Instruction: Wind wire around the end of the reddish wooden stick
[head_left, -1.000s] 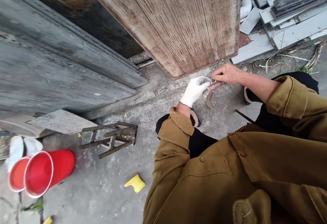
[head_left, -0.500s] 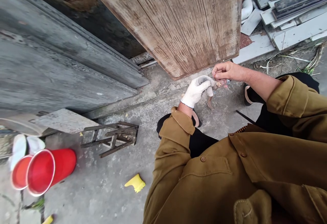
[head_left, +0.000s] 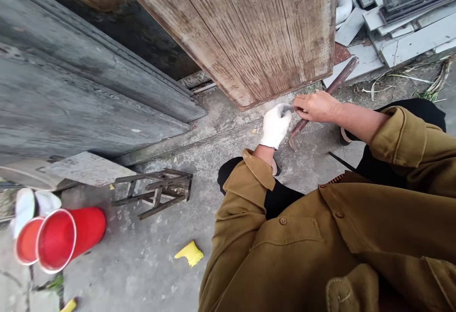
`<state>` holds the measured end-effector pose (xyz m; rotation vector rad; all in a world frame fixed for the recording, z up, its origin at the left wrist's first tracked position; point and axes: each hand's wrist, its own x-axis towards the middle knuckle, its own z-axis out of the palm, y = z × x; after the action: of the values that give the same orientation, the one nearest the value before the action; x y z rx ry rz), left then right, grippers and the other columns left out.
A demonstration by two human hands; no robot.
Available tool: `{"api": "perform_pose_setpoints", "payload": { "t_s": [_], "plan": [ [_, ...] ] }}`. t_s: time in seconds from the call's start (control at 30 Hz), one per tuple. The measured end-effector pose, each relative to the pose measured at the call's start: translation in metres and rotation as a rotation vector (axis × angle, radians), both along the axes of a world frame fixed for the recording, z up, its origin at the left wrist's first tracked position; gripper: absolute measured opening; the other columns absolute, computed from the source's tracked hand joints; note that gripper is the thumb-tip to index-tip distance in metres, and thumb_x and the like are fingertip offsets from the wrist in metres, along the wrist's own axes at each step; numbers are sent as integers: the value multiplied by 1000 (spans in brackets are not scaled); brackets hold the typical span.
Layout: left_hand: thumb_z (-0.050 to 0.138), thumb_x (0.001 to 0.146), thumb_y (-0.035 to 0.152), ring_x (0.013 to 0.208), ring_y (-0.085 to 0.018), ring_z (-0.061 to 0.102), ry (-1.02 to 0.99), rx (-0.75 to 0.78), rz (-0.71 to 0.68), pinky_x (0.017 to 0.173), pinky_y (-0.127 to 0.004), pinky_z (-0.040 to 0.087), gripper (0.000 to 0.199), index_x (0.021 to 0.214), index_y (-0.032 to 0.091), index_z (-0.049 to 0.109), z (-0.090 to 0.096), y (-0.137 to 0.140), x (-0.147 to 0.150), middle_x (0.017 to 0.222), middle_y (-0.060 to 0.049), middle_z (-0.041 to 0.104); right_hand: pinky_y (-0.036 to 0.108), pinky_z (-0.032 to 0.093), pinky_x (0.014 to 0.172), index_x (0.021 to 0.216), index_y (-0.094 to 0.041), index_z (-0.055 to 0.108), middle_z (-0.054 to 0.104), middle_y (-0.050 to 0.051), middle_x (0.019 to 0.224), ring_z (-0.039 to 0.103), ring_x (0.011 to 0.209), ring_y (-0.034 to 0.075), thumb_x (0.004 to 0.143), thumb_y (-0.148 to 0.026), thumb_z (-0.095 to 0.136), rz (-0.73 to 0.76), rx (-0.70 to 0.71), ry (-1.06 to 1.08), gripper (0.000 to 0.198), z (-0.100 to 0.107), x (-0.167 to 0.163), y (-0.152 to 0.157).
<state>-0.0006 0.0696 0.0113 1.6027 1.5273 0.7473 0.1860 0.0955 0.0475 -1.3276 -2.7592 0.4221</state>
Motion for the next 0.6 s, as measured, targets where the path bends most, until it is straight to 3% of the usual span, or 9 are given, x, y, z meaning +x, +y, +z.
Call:
{"api": "perform_pose_setpoints", "payload": {
  "t_s": [0.1,0.17,0.27,0.37,0.43,0.5,0.6],
  "plan": [
    [58,90,13,99,-25,75,331,94,-131,86,-31,54,24,104,17,76,4,1,-4,101,-9,80,27,26,63,113,-15,72,70,12,120,61,80,17,101,-29,45,73,41,-47,32,1,3,1],
    [57,92,17,103,-28,75,508,131,-228,88,-34,53,25,108,17,77,7,1,-7,104,-11,80,26,29,63,106,-14,73,71,11,114,60,80,16,97,-26,51,80,-5,32,26,0,5,6],
    [58,95,21,100,-28,75,594,163,-437,86,-34,53,26,111,20,78,11,1,-13,102,-9,80,24,35,62,88,-14,72,71,6,88,59,71,13,88,-20,62,34,-328,206,13,-1,10,16],
    [64,92,21,98,-24,75,446,174,-585,85,-31,52,22,108,21,79,10,3,-19,101,-5,80,24,41,55,78,-15,71,65,2,68,55,56,10,82,-26,73,-105,-865,354,12,-2,16,23],
    [66,90,19,96,-21,75,278,171,-582,86,-29,52,21,105,20,80,7,5,-22,100,-4,80,23,42,48,78,-15,71,61,1,60,51,48,9,78,-32,80,-204,-1132,478,19,-4,20,24],
    [67,88,17,94,-19,74,106,157,-542,87,-28,53,19,101,18,81,6,5,-23,98,-3,80,23,40,42,78,-14,70,59,1,57,49,43,9,75,-36,83,-241,-1289,600,27,-9,22,25],
    [68,83,16,88,-18,74,-77,89,-483,86,-29,55,16,93,17,81,9,4,-23,92,-2,79,22,38,36,79,-12,64,63,2,63,50,40,9,71,-34,84,-182,-1426,730,31,-20,24,26]
  ]
}}
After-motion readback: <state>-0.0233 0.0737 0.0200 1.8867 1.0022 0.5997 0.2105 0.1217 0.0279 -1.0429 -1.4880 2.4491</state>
